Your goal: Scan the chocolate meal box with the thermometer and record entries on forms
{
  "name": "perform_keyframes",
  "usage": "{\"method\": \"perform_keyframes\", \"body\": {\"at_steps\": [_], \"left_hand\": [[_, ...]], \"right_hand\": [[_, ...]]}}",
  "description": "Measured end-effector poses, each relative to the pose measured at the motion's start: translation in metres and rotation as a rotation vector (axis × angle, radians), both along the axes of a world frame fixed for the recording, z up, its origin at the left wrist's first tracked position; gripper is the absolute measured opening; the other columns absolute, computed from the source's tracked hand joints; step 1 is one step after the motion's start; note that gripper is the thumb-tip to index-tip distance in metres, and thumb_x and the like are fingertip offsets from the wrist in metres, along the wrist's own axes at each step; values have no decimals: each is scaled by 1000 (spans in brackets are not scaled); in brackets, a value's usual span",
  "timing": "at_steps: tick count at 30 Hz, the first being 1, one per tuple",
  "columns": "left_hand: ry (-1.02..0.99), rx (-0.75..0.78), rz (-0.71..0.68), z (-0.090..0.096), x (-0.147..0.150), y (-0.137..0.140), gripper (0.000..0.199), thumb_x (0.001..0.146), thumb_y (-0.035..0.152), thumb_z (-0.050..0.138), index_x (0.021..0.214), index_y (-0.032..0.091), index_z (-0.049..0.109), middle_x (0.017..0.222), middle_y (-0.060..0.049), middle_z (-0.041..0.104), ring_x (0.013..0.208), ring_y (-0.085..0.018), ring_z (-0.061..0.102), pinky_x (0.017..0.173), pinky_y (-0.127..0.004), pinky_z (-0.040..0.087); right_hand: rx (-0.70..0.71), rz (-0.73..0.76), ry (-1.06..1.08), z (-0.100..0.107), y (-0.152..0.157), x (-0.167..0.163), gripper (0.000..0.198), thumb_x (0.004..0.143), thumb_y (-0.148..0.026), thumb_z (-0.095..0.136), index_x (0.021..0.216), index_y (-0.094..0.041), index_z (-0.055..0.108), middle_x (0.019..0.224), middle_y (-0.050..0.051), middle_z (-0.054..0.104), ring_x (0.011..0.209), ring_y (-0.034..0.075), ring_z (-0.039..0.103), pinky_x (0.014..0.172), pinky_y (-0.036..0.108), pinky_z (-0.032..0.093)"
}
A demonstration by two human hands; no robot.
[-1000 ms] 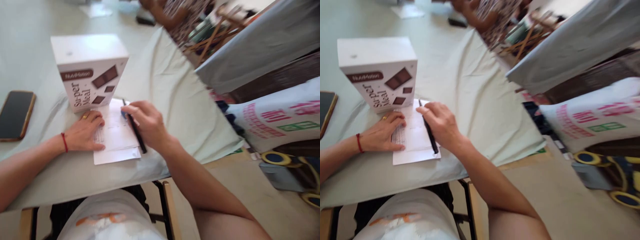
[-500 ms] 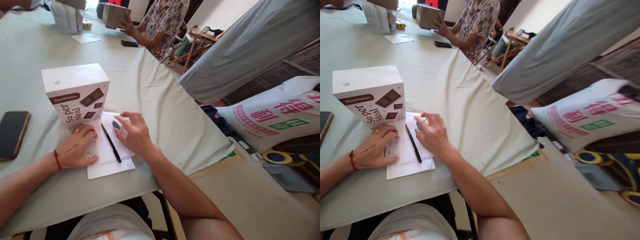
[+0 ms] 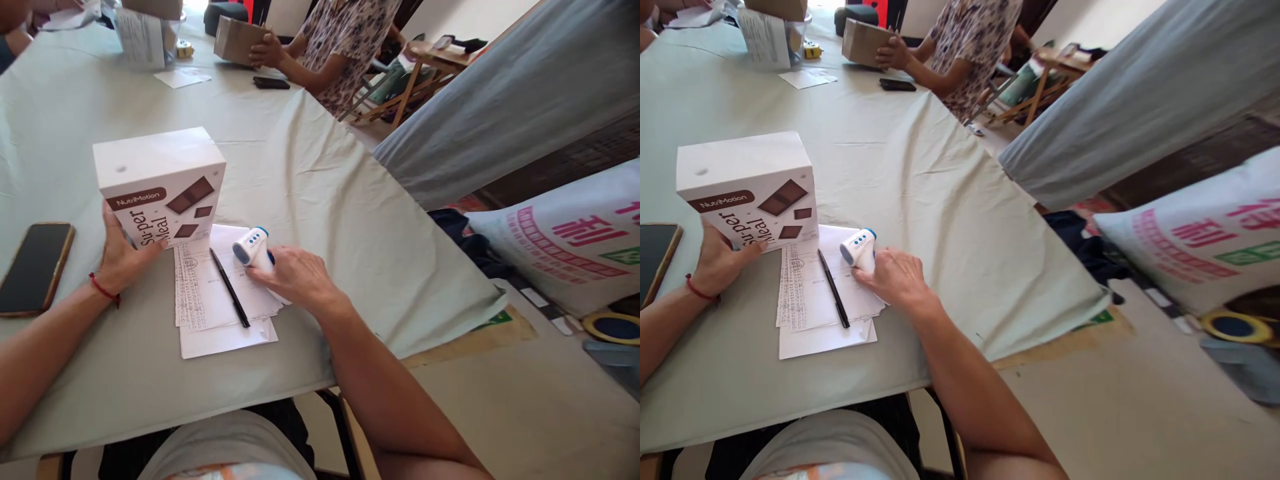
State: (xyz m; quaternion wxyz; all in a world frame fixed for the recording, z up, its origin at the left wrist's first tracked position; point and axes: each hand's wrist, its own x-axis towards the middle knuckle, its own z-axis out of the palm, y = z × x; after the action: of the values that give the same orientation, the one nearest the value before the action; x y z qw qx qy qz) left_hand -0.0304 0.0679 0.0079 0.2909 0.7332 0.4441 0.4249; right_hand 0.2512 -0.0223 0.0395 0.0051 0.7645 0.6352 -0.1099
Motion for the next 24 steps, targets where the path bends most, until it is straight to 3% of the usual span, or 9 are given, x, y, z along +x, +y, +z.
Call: {"method": "perform_keyframes", "body": {"at_steps": [2, 5, 8, 10, 13, 15, 19, 24], "left_hand": [[-51, -131, 29, 1, 2, -1, 80, 68, 56, 84, 130, 23, 45, 131, -11, 61, 124, -37, 58, 100, -57, 51], [-119, -121, 101, 5, 4, -2, 70, 64, 52, 88, 116, 21, 53, 119, -7, 67, 116, -36, 63, 95, -56, 54], [-221, -117, 141, 7, 6, -4, 70, 65, 52, 89, 116, 24, 51, 121, -5, 68, 117, -34, 65, 95, -54, 55], [-277, -124, 141, 7, 9, -8, 66, 67, 53, 87, 114, 24, 52, 123, -6, 68, 117, -32, 65, 97, -51, 56], [-294, -180, 130, 7, 13, -14, 64, 69, 58, 85, 110, 22, 53, 120, -10, 70, 114, -32, 68, 95, -49, 58], [-274, -217, 117, 6, 16, -17, 67, 66, 59, 86, 110, 21, 53, 118, -12, 71, 112, -32, 69, 93, -48, 59], [-241, -223, 59, 9, 19, -20, 65, 67, 59, 86, 109, 20, 56, 117, -12, 73, 111, -32, 69, 92, -47, 60], [-192, -207, 31, 14, 19, -20, 53, 72, 58, 83, 103, 20, 62, 115, -9, 75, 108, -31, 70, 91, -46, 60]], "right_hand": [[40, 7, 53, -1, 1, 1, 29, 83, -46, 62, 68, -21, 59, 73, 10, 68, 67, 23, 61, 61, 34, 38], [225, -27, 251, -2, 0, 1, 29, 75, -41, 68, 62, -23, 50, 66, 4, 60, 63, 19, 55, 61, 33, 37], [466, 29, 661, -3, -5, -2, 23, 73, -42, 68, 70, -23, 55, 71, 2, 59, 68, 18, 54, 66, 33, 42], [513, 102, 974, -5, -11, -7, 25, 77, -46, 66, 77, -22, 59, 74, 1, 59, 70, 17, 55, 68, 34, 45], [431, 193, 1298, -9, -20, -16, 37, 78, -58, 67, 79, -22, 60, 74, 2, 57, 70, 17, 54, 68, 35, 47], [329, 232, 1380, -11, -23, -23, 41, 78, -62, 68, 77, -22, 57, 71, 1, 54, 69, 17, 52, 66, 34, 46], [136, 225, 1360, -14, -21, -35, 38, 82, -56, 64, 71, -22, 51, 68, -1, 47, 64, 13, 43, 59, 30, 38], [108, 208, 1354, -23, -14, -45, 34, 79, -53, 64, 74, -22, 51, 68, -2, 45, 64, 12, 39, 58, 28, 34]]}}
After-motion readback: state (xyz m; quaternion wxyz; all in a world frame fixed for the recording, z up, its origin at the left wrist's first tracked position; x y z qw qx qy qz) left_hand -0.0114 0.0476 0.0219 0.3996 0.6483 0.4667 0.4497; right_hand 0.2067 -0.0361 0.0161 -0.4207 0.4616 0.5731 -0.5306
